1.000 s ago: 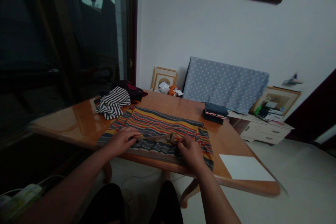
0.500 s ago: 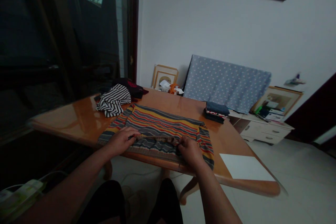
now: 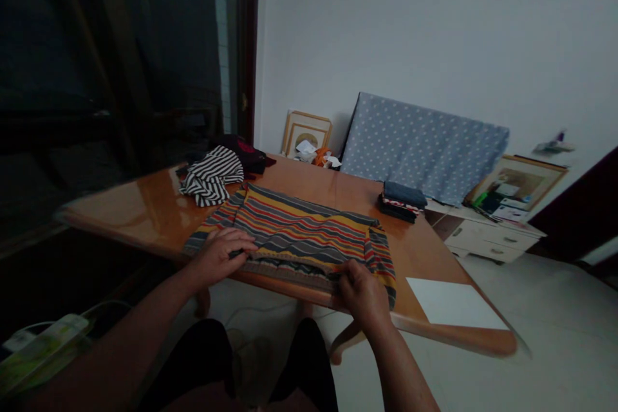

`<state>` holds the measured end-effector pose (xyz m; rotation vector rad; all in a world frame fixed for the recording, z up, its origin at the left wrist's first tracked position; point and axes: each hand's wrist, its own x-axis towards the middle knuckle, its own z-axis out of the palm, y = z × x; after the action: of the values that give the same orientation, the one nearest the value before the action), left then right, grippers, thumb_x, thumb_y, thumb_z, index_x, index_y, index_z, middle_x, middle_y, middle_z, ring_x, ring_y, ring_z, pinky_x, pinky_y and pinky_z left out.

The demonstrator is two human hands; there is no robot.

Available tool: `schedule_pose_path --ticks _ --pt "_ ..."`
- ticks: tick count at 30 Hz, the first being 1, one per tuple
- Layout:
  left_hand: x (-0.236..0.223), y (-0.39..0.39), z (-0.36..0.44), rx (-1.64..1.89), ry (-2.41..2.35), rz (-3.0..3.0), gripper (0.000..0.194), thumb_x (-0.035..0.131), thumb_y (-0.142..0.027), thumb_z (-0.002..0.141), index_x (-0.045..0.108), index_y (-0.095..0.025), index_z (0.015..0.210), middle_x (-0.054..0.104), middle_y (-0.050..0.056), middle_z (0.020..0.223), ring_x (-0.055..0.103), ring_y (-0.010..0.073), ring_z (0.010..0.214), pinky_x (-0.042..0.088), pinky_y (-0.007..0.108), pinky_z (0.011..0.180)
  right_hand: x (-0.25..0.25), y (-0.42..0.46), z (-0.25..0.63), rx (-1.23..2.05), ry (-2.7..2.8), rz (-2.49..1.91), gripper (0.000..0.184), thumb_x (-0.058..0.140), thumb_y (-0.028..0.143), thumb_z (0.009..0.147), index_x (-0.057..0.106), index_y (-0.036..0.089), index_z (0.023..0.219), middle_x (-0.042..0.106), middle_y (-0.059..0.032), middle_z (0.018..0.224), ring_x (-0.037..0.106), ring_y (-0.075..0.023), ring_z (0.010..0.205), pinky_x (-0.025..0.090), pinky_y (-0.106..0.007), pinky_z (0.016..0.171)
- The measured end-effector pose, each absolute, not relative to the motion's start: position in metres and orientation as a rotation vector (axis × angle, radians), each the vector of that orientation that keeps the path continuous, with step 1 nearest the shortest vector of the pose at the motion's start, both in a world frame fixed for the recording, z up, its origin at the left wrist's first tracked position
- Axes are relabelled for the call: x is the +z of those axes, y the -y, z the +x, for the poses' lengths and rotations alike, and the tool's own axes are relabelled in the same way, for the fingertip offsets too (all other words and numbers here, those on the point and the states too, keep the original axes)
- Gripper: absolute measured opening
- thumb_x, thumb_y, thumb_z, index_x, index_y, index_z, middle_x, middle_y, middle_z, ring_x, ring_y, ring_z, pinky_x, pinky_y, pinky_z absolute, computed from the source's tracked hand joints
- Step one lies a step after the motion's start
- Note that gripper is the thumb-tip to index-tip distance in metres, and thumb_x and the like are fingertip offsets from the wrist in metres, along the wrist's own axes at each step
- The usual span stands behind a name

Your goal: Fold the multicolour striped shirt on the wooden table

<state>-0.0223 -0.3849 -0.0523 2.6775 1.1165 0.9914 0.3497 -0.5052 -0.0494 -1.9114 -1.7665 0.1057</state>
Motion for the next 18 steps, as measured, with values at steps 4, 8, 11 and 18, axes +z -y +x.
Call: schedule_pose_path --ticks 4,8,11,18 --pt "-0.043 0.383 -0.023 1.079 -1.085 2.642 0.022 0.06 -0.023 0.088 0.075 -0.031 0.102 0.073 0.0 0.116 0.06 0.0206 0.115 0.035 0.041 0.102 -0.047 0.507 0.35 0.093 1.673 -1.883 0.02 0.051 0.034 0.086 0.066 0.028 0.098 0.071 0.0021 0.091 0.065 -0.0179 0.08 0.041 -0.027 0.067" --pt "-0.039 0.384 -0.027 0.986 -1.041 2.624 0.017 0.061 -0.023 0.087 0.075 -0.029 0.093 0.075 -0.002 0.107 0.062 0.0187 0.108 0.034 0.038 0.102 -0.044 0.514 0.349 0.134 1.744 -1.953 0.019 0.051 0.033 0.086 0.067 0.028 0.097 0.071 0.0027 0.089 0.065 -0.0185 0.08 0.041 -0.028 0.068" --pt "-0.038 0.388 -0.027 0.833 -1.045 2.605 0.011 0.063 -0.029 0.087 0.074 -0.028 0.088 0.075 -0.002 0.098 0.064 0.0182 0.101 0.034 0.038 0.101 -0.039 0.518 0.349 0.213 1.84 -2.049 0.019 0.051 0.033 0.086 0.068 0.029 0.093 0.071 0.0028 0.085 0.066 -0.0196 0.079 0.04 -0.029 0.066" --pt "-0.024 0.382 -0.017 0.906 -1.181 2.489 0.03 0.053 -0.046 0.096 0.075 -0.026 0.088 0.076 0.001 0.094 0.065 0.02 0.096 0.041 0.035 0.092 -0.028 0.502 0.347 0.034 1.652 -1.962 0.027 0.05 0.042 0.091 0.069 0.028 0.106 0.074 -0.0046 0.102 0.067 -0.0222 0.088 0.044 -0.03 0.072"
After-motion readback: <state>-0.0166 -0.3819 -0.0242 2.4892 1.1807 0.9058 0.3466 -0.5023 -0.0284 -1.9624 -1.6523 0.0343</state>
